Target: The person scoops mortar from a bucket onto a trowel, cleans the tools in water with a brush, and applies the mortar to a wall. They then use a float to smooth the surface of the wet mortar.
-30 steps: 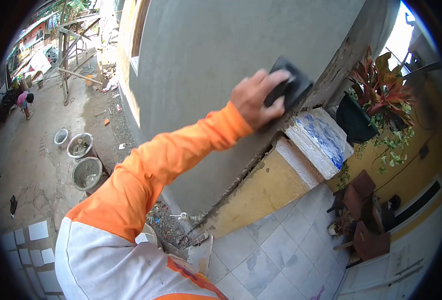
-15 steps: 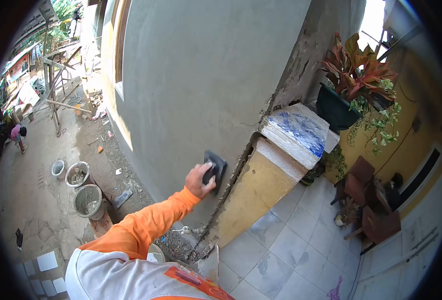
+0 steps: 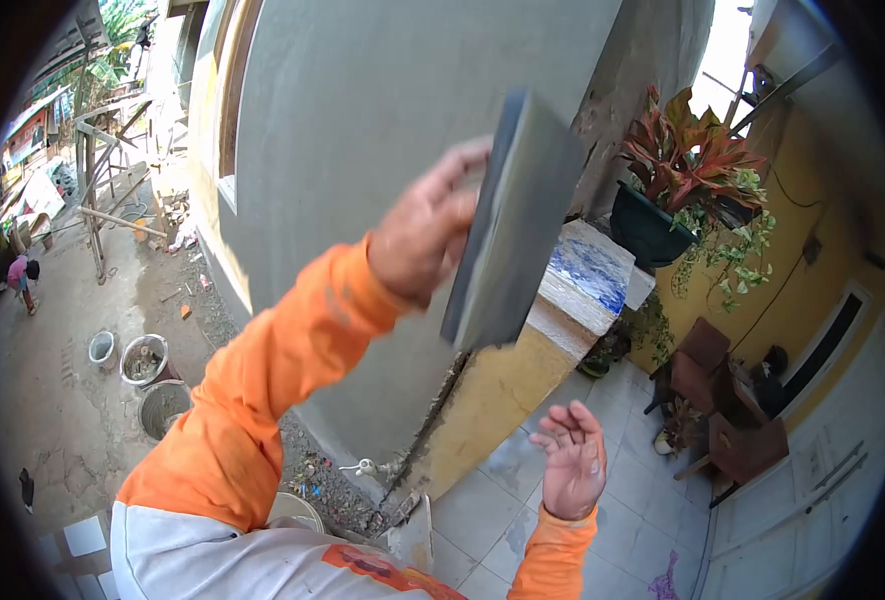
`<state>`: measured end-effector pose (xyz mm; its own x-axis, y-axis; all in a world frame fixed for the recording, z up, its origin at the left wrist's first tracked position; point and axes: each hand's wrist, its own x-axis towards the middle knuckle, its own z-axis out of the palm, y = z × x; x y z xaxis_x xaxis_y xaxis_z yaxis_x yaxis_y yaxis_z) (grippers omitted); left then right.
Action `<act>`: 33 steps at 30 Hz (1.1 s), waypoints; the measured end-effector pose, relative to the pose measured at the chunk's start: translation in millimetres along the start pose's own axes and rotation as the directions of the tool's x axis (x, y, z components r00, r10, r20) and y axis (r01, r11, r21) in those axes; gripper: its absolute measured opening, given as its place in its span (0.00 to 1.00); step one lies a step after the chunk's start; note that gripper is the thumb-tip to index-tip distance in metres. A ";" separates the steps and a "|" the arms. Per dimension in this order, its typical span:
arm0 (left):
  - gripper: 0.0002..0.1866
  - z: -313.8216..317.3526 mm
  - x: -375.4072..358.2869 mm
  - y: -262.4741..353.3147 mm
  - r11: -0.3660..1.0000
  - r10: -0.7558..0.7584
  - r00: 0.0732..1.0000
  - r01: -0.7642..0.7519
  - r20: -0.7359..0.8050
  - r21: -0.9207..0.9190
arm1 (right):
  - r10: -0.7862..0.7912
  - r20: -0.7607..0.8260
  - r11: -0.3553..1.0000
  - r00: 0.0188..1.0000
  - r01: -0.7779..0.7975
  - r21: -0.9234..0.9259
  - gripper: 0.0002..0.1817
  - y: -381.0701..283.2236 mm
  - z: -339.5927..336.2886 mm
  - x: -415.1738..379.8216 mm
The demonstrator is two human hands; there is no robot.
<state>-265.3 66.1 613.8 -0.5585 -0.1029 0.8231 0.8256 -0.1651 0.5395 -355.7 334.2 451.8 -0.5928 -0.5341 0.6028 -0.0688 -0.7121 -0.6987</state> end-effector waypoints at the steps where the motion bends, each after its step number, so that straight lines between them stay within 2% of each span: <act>1: 0.29 14.4 -49.4 -25.2 0.977 -0.159 0.987 0.162 0.032 -0.137 | -0.010 0.002 1.000 1.000 0.010 -0.005 0.32 -3.5 14.9 18.2; 2: 0.30 11.9 -94.8 -54.8 0.891 -0.292 0.950 0.312 0.109 -0.329 | -0.033 0.064 0.998 0.997 0.036 -0.047 0.32 -3.5 31.5 35.4; 3: 0.28 16.9 -129.4 -71.9 0.805 -0.430 0.901 0.410 0.055 -0.428 | -0.051 0.130 0.994 0.990 0.063 -0.092 0.32 -1.8 43.7 44.0; 4: 0.25 11.1 -166.4 -97.0 0.509 -0.436 0.884 0.396 0.169 -0.764 | -0.065 0.140 0.992 0.988 0.079 -0.100 0.32 3.3 51.3 44.6; 6: 0.20 20.6 -197.6 -101.5 0.476 -0.588 0.807 0.295 -0.051 -0.828 | 0.229 0.234 0.972 0.945 -0.211 -0.102 0.35 18.7 60.3 41.3; 7: 0.20 19.6 -204.5 -104.8 0.475 -0.579 0.814 0.289 -0.049 -0.831 | 0.229 0.239 0.972 0.944 -0.208 -0.113 0.35 28.0 60.8 38.5; 8: 0.18 17.5 -210.0 -109.0 0.786 -0.533 0.836 0.430 -0.132 -0.444 | 0.310 0.280 0.951 0.908 -0.295 -0.097 0.34 38.3 58.9 35.4; 9: 0.17 18.1 -211.9 -107.0 0.876 -0.460 0.868 0.478 -0.188 0.059 | 0.391 0.319 0.919 0.864 -0.386 -0.079 0.33 43.2 60.3 33.0; 10: 0.17 19.3 -213.5 -104.4 0.875 -0.464 0.865 0.481 -0.194 0.052 | 0.400 0.317 0.915 0.860 -0.395 -0.081 0.33 44.3 60.3 31.9; 11: 0.17 21.4 -214.1 -100.5 0.774 -0.573 0.807 0.475 -0.144 -0.420 | 0.426 0.288 0.901 0.858 -0.429 -0.056 0.32 43.6 60.7 31.4; 12: 0.16 22.8 -214.1 -97.3 0.485 -0.646 0.762 0.368 -0.041 -0.793 | 0.452 0.256 0.887 0.854 -0.460 -0.031 0.32 41.0 63.5 31.7; 13: 0.16 22.0 -217.1 -100.8 0.473 -0.651 0.758 0.367 -0.037 -0.801 | 0.462 0.244 0.883 0.853 -0.468 -0.034 0.32 36.4 66.8 31.0; 15: 0.16 20.6 -221.6 -111.9 0.200 -0.688 0.720 0.306 0.088 -0.931 | 0.412 0.285 0.905 0.865 -0.426 -0.015 0.25 22.1 77.3 32.8; 16: 0.16 21.3 -221.2 -111.6 0.184 -0.688 0.719 0.303 0.097 -0.935 | 0.421 0.273 0.902 0.865 -0.431 -0.024 0.25 16.2 83.0 34.6; 18: 0.17 21.8 -218.5 -108.2 0.308 -0.668 0.735 0.412 0.113 -0.858 | 0.407 0.243 0.907 0.880 -0.421 0.005 0.25 6.0 94.8 40.1; 19: 0.17 19.6 -223.9 -120.2 0.299 -0.667 0.736 0.409 0.118 -0.862 | 0.412 0.236 0.906 0.880 -0.424 -0.002 0.25 2.3 100.9 42.7; 21: 0.19 10.6 -234.8 -152.8 0.012 -0.642 0.725 0.336 0.250 -0.942 | 0.269 0.255 0.962 0.929 -0.248 -0.112 0.23 -1.4 112.0 52.1; 22: 0.19 16.6 -221.6 -134.2 0.009 -0.639 0.726 0.339 0.255 -0.941 | 0.208 0.174 0.972 0.962 -0.184 -0.146 0.28 -6.1 111.9 61.3; 23: 0.19 29.5 -197.8 -99.9 0.100 -0.564 0.765 0.437 0.311 -0.894 | 0.141 0.095 0.975 0.985 -0.121 -0.186 0.32 -16.4 108.7 74.9; 24: 0.19 35.9 -184.0 -81.7 0.198 -0.488 0.789 0.517 0.374 -0.833 | -0.046 0.135 0.968 0.990 0.078 -0.240 0.28 -33.3 109.4 95.0; 25: 0.17 31.8 -202.3 -99.5 0.230 -0.520 0.746 0.592 0.416 -0.772 | -0.217 0.190 0.919 0.957 0.266 -0.292 0.24 -50.1 108.5 120.7; 26: 0.16 26.8 -235.0 -124.5 0.259 -0.554 0.699 0.661 0.452 -0.704 | -0.306 0.225 0.859 0.925 0.370 -0.353 0.20 -67.5 98.7 147.7; 28: 0.12 19.3 -293.5 -146.7 0.261 -0.804 0.452 0.852 0.386 -0.455 | -0.340 0.184 0.815 0.922 0.386 -0.432 0.14 -82.2 93.9 195.8; 29: 0.12 12.9 -328.8 -162.0 0.261 -0.870 0.387 0.888 0.307 -0.379 | -0.291 0.090 0.768 0.952 0.289 -0.572 0.13 -82.7 78.2 223.6; 30: 0.12 4.3 -365.0 -177.2 0.250 -0.922 0.321 0.921 0.218 -0.300 | -0.286 0.059 0.741 0.956 0.260 -0.619 0.14 -75.6 87.2 236.2; 32: 0.12 -23.5 -428.1 -197.4 0.230 -0.964 0.247 0.960 0.096 -0.156 | -0.264 0.038 0.707 0.964 0.220 -0.673 0.15 -67.7 90.4 254.1; 33: 0.11 -40.8 -473.1 -213.9 0.246 -0.969 0.249 0.960 0.005 -0.131 | -0.271 0.037 0.704 0.962 0.224 -0.674 0.15 -63.2 94.8 259.7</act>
<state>-181.0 110.1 101.7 -0.9382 0.1390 -0.3169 -0.3437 -0.2674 0.9002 -429.2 197.3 689.0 -0.5218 -0.3382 0.7832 -0.7222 -0.3135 -0.6165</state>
